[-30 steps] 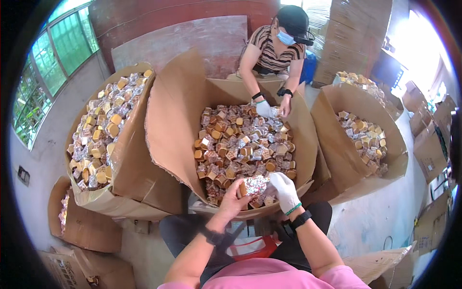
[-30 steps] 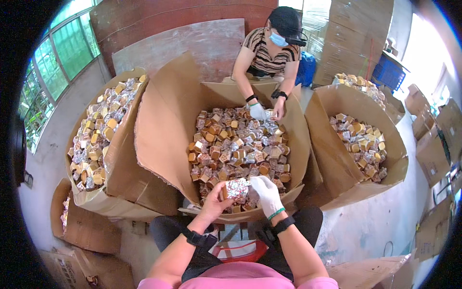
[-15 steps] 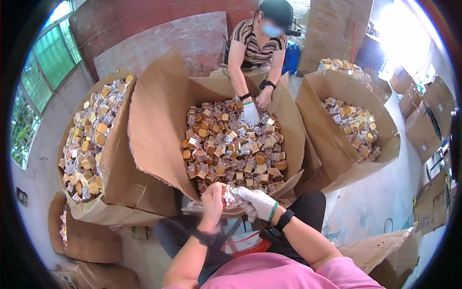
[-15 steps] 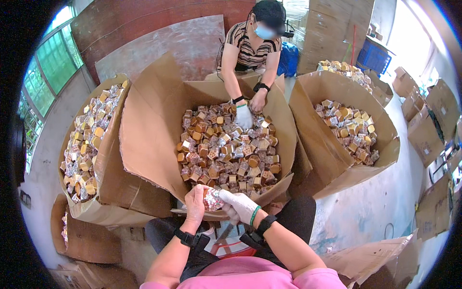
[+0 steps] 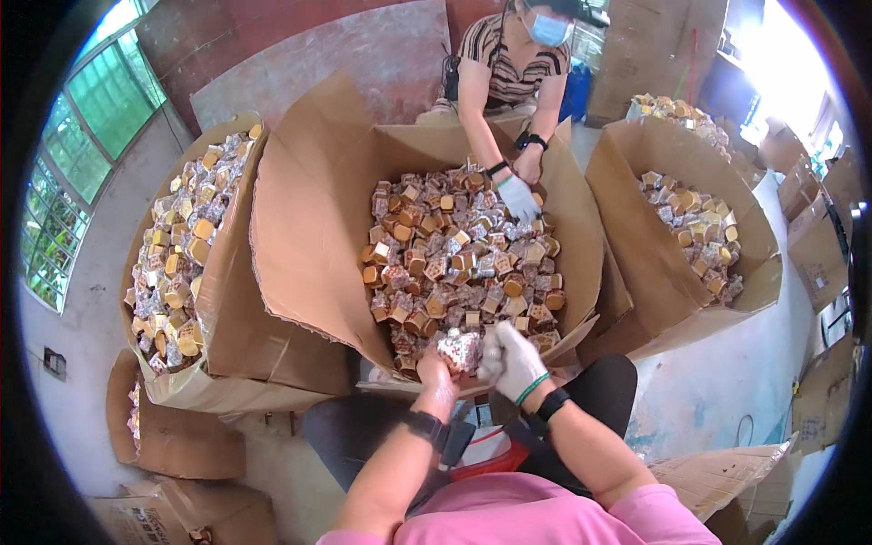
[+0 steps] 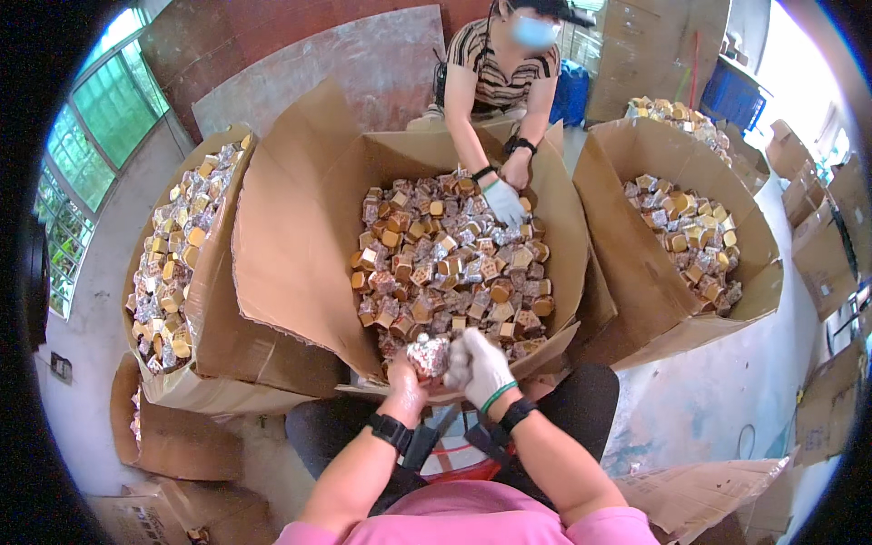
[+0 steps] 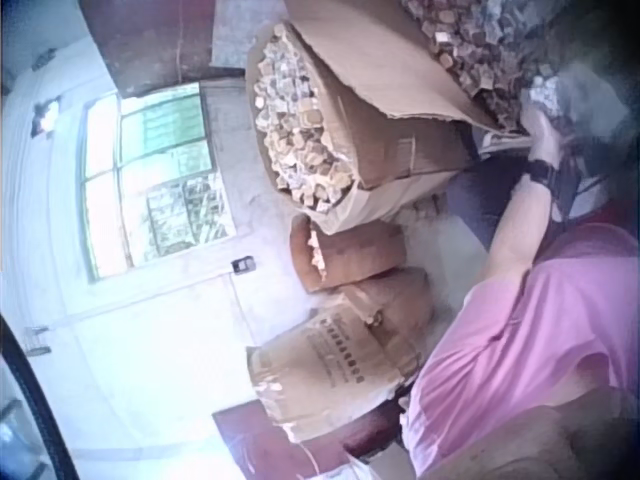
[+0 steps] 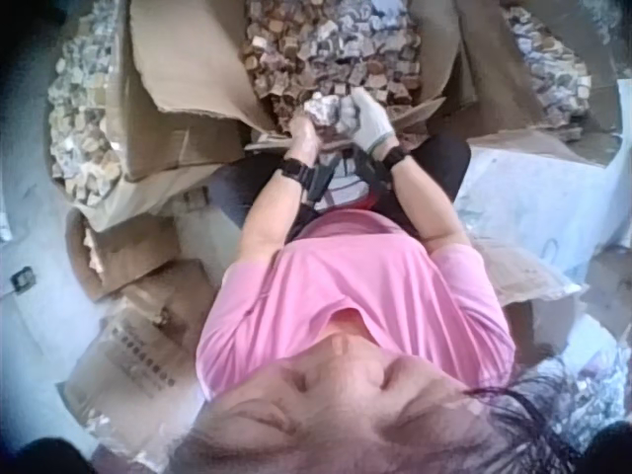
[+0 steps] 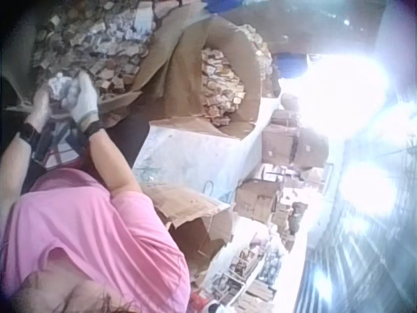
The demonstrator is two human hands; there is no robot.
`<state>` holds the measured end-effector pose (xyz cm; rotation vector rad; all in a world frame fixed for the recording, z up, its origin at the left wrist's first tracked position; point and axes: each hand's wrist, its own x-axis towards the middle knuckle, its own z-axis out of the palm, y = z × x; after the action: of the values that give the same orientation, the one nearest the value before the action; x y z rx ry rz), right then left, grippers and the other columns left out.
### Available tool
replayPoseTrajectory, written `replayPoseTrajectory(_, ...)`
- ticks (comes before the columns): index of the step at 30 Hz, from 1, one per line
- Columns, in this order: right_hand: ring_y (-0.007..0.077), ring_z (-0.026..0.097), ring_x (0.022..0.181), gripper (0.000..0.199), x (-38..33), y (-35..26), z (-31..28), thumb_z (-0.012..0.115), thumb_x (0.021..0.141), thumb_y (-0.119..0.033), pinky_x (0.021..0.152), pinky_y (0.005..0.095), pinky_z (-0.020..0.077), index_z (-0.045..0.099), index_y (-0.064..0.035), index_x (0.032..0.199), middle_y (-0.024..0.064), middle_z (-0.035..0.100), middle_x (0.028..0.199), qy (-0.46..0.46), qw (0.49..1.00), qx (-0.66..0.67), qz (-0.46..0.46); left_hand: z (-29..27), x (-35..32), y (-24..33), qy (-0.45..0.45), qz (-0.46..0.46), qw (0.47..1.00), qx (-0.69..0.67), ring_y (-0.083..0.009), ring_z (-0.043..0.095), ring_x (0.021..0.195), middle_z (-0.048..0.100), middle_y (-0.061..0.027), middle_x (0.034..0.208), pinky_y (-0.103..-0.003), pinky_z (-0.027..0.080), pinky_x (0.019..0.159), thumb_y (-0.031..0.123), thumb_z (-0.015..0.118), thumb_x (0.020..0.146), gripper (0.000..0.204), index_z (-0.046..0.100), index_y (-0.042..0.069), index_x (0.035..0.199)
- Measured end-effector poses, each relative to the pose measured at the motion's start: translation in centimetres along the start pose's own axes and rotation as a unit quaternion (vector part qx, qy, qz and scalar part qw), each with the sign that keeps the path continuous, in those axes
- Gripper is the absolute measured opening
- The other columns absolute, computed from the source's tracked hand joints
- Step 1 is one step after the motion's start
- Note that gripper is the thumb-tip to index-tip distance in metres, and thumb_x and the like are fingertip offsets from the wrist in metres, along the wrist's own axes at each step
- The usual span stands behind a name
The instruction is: The worker is sorting small individually wrapped food items or packages from one large cardboard bin into smaller groups or checking them.
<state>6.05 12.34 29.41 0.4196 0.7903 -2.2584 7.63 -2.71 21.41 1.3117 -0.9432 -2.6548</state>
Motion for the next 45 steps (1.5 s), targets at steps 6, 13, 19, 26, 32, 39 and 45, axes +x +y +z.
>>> replayPoseTrajectory(6,0.0206,0.059,0.079,0.016,2.6,-5.5,-4.4,0.055,0.084,-0.001,0.082,0.046,0.0539,0.056,-0.0037,0.1,0.0064,0.057,0.09,-0.032,0.995,-0.043,-0.086,-3.7,8.5,7.5,0.024,-0.006,0.997,0.075,-0.0206,0.063,0.056,0.065,-0.0034,0.073,-0.037,0.051,0.046,0.03,0.052,0.09,0.02,0.062,0.014,0.086)
replayPoseTrajectory(13,0.0144,0.056,0.08,0.008,7.0,-9.0,-7.0,0.053,0.091,-0.008,0.078,0.0389,0.0554,0.055,-0.0023,0.087,0.0038,0.054,0.084,0.036,0.993,-0.093,-0.064,-3.5,16.0,13.2,0.127,-0.045,0.987,0.089,-0.024,0.06,0.068,0.062,-0.0049,0.081,-0.045,0.051,0.058,0.028,0.037,0.096,0.03,0.062,0.012,0.098)
replayPoseTrajectory(19,0.0152,0.059,0.075,0.013,10.9,-9.1,-8.3,0.051,0.085,0.007,0.068,0.0322,0.057,0.056,-0.0037,0.087,0.0054,0.055,0.082,-0.006,0.969,-0.227,-0.093,-10.1,24.2,9.7,0.077,-0.1,0.986,0.107,-0.0294,0.06,0.075,0.063,-0.0119,0.088,-0.045,0.05,0.058,0.038,0.04,0.097,0.036,0.06,0.009,0.105)
replayPoseTrajectory(26,0.021,0.063,0.074,0.017,11.2,-11.7,-6.0,0.046,0.077,0.014,0.069,0.0336,0.0554,0.055,0.0024,0.087,0.0097,0.057,0.086,0.022,0.959,-0.277,-0.046,-11.5,28.5,6.9,0.106,-0.2,0.964,-0.14,-0.0285,0.06,0.076,0.065,-0.0102,0.093,-0.042,0.052,0.058,0.063,0.047,0.089,0.058,0.062,0.011,0.11)
replayPoseTrajectory(32,0.0215,0.066,0.074,0.016,12.0,-12.0,-6.7,0.047,0.076,0.011,0.069,0.0309,0.0547,0.055,0.003,0.087,0.012,0.058,0.086,-0.012,0.916,-0.394,-0.073,-12.5,30.4,5.0,0.17,-0.229,0.948,-0.141,-0.0312,0.057,0.086,0.061,-0.0127,0.107,-0.04,0.053,0.063,0.071,0.051,0.081,0.069,0.059,0.011,0.115)
replayPoseTrajectory(39,0.0208,0.06,0.069,0.008,11.7,-11.8,-5.6,0.054,0.087,-0.004,0.068,0.0336,0.0529,0.055,0.0018,0.083,0.0118,0.057,0.079,0.044,0.95,-0.309,-0.022,-9.9,30.1,6.4,0.168,-0.217,0.949,-0.153,-0.0302,0.057,0.093,0.059,-0.0135,0.11,-0.038,0.053,0.065,0.059,0.058,0.083,0.058,0.058,0.011,0.115)
replayPoseTrajectory(45,0.0168,0.065,0.071,0.017,12.1,-11.0,-6.2,0.05,0.091,-0.011,0.067,0.0274,0.0521,0.062,0.0011,0.088,0.0069,0.063,0.085,0.021,0.954,-0.297,-0.021,-12.7,32.0,6.4,0.102,-0.154,0.978,-0.096,-0.0271,0.058,0.091,0.063,-0.0084,0.102,-0.045,0.05,0.069,0.051,0.059,0.084,0.046,0.061,0.012,0.109)
